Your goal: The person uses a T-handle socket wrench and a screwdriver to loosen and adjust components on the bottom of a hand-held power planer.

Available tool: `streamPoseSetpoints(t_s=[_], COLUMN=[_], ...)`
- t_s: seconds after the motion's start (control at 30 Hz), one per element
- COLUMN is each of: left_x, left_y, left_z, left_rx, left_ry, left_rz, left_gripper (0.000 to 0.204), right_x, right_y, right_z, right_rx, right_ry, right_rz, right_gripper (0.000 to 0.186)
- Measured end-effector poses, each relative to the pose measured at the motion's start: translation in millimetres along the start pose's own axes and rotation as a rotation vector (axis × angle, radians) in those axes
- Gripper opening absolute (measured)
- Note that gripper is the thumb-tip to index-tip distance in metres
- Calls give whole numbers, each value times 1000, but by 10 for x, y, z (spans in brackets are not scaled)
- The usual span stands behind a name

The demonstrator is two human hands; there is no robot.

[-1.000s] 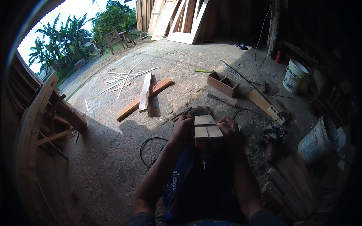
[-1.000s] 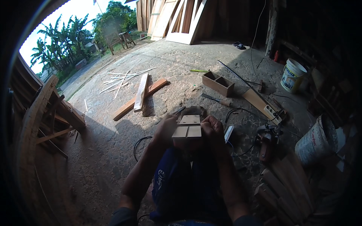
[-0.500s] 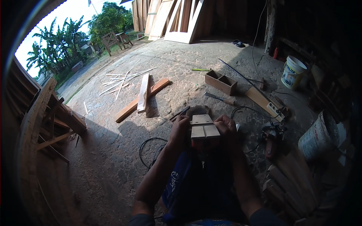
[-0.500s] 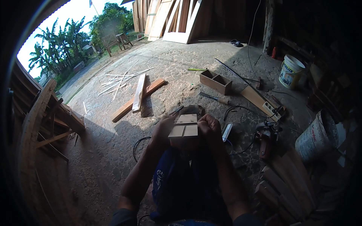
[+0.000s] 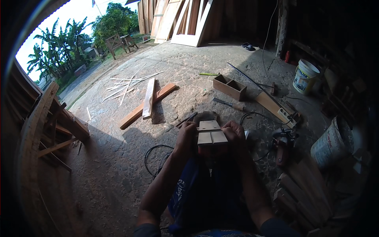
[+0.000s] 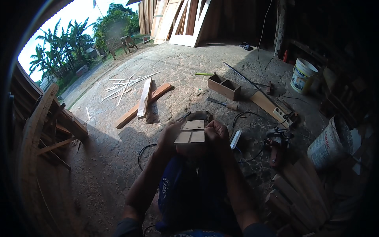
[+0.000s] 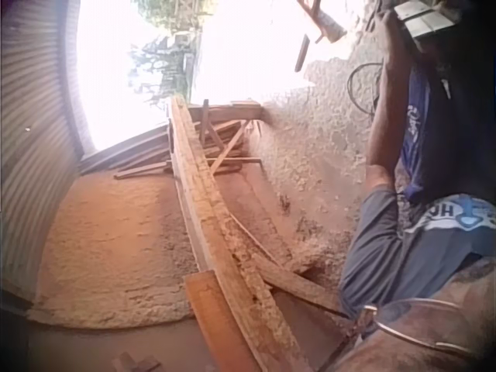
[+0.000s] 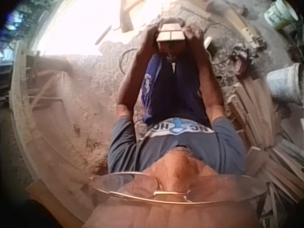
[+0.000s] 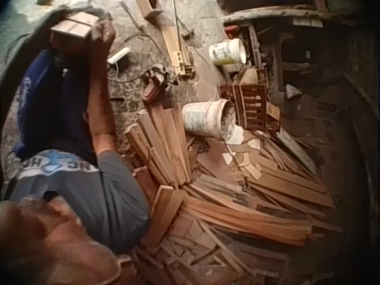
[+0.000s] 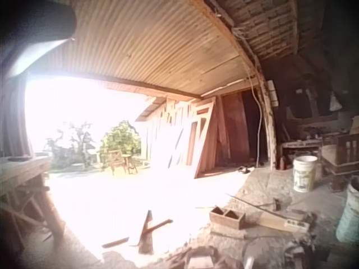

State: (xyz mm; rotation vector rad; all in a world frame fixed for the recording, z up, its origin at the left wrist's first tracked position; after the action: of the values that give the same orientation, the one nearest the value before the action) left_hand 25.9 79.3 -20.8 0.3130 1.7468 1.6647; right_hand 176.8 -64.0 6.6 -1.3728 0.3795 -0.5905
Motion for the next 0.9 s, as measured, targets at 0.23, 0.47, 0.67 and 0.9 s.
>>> streamPoseSetpoints(t_s=[0.23, 0.47, 0.67, 0.9], left_x=[-41, -210, -159, -27], left_y=[34, 225, 166, -61], left_z=[-39, -181, -129, -54], left_rx=[63, 155, 163, -70], left_ry=[52, 219, 238, 118], left_rz=[-64, -361, -383, -125], left_gripper=[30, 26, 27, 28], right_x=[4, 19, -4, 7], right_y=[107, 150, 104, 128], right_z=[39, 38, 1, 13], right_rx=[10, 31, 27, 59], right_ry=[5, 25, -9, -3], right_rz=[-9, 0, 55, 26], right_gripper=[10, 9, 10, 9])
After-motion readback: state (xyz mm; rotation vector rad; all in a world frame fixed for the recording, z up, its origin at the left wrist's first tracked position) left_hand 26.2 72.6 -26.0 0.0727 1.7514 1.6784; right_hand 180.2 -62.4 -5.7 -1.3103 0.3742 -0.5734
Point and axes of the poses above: each hand's wrist, its own z-axis towards the middle knuckle, its own x-axis out of the back of the hand, y = z × x, the point moved 2 cm from there along z, towards the middle knuckle, and after that the axes turned 15 degrees about -z, right-handed, at the moved point
